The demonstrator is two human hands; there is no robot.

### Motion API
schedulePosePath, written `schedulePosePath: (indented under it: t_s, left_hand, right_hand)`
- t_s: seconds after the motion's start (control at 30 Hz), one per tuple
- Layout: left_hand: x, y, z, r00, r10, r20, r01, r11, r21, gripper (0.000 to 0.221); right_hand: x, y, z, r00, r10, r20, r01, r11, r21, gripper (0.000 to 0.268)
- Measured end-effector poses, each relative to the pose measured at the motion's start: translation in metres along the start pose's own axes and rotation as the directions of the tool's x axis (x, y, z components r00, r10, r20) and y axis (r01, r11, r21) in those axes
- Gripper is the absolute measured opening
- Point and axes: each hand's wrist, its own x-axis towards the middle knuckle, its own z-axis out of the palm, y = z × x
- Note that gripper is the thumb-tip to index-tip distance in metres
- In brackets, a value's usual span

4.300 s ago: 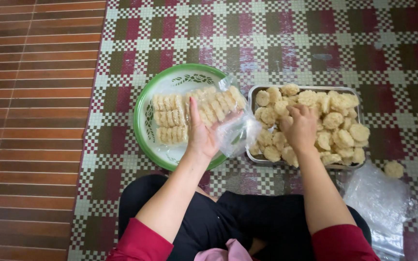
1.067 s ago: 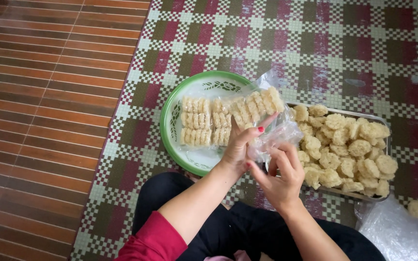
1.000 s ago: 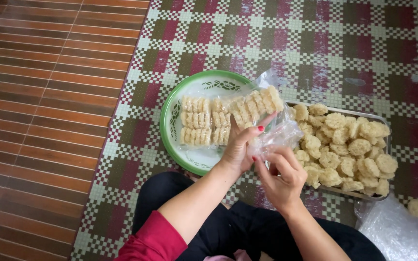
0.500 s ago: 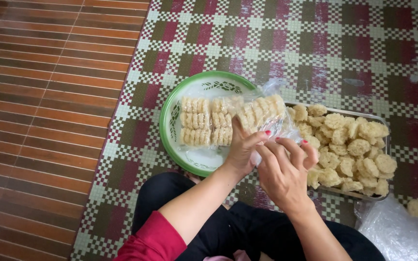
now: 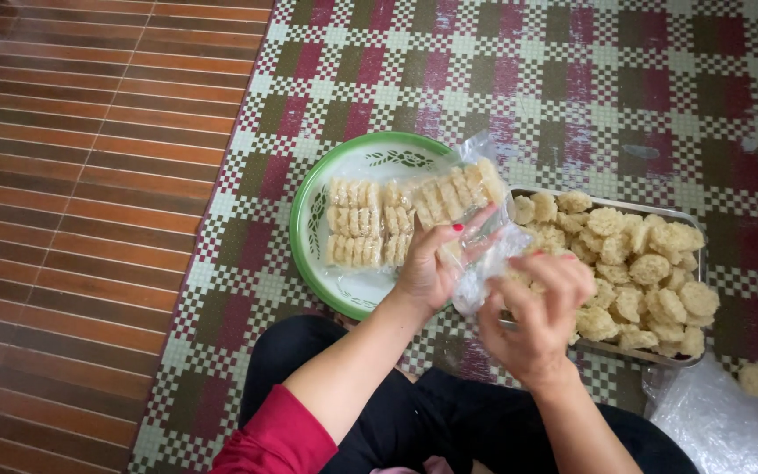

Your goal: Pack small snack items into plastic bags from a tray while sitting on the floor

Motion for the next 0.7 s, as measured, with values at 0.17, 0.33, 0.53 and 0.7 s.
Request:
schedulePosePath:
  t_s: [0.17, 0.33, 0.53, 0.7]
  left_hand:
    - [-0.042, 0.040, 0.079, 0.998, -0.032, -0.063, 0.032, 0.999, -0.001, 0.025]
    - [-0.017, 0.050, 0.048, 0.993, -0.092, 0.069, 0.086, 0.993, 0.082, 0.078]
    - [-0.022, 0.055, 0.070, 0.995, -0.091, -0.049, 0.098, 0.979, 0.178, 0.089]
    - [-0.012, 0.047, 0.041, 0.996, -0.060, 0.059, 0.053, 0.992, 0.118, 0.044]
  right_hand:
    - [0.037, -0.002, -0.020, 0.954, 0.296, -0.052, -0.295, 0.955, 0.018, 0.040]
    - [0.022, 0.069, -0.059, 0.917, 0.388, -0.094, -0.399, 0.905, -0.149, 0.030]
    - [-0.094, 0.189, -0.113, 0.758, 0.633, -0.158, -0.586, 0.554, -0.592, 0.032]
    - [-0.130, 0.217, -0.085, 0.206, 0.978, -0.044, -0.521, 0.072, -0.850, 0.057]
